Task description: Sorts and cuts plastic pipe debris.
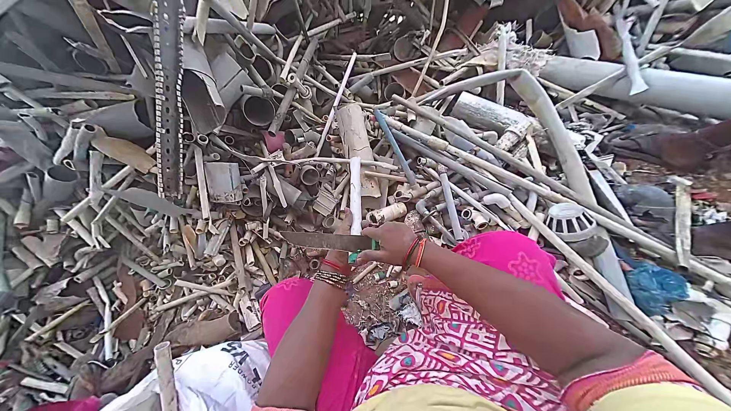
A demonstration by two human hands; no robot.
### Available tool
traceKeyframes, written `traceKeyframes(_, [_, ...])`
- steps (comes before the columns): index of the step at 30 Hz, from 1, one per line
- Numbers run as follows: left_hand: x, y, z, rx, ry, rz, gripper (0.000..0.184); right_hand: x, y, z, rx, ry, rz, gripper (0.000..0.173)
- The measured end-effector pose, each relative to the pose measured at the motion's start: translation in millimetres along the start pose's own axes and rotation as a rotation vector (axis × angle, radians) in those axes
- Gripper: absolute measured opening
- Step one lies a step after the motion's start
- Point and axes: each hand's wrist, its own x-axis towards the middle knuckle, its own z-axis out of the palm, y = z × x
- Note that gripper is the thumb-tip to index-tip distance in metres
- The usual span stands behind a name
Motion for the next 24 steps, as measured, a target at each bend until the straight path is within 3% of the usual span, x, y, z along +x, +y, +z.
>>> traceKeyframes(6, [-9.2,-0.8,2.7,-0.042,0.055,0.098,0.039,-5.6,-4.1,13.4,0.367,-0.013,-0.073,0.056])
traceKeyframes(9, [-24.9,-0.6,2.8,0.085,0.170,0.198,0.037,-16.3,-9.3,26.0,0.818,0.083,-0.087,0.029])
traceKeyframes(11, [-28.2,3.2,0.1,0.053,0.254,0.177,0.040,-23.5,-8.8,22.2,0.988,0.169,-0.046,0.022])
traceKeyframes(14, [-33.5,12.2,-6.8,-0.098,0.256,0.121,0.047,-26.2,-3.5,9.7,0.777,0.274,0.031,0.033])
traceKeyframes(18, [-47.9,14.1,-2.4,-0.158,0.282,0.138,0.050,-24.2,-9.3,7.5,0.573,0.156,0.011,0.050])
traceKeyframes(22, [-63.5,13.3,3.0,-0.121,0.326,0.292,0.045,-16.8,-26.2,15.9,0.495,0.145,-0.030,0.044])
traceKeyframes(24, [-67.0,13.8,11.8,-0.109,0.376,0.355,0.042,-18.3,-29.2,14.1,0.403,0.111,0.007,0.054])
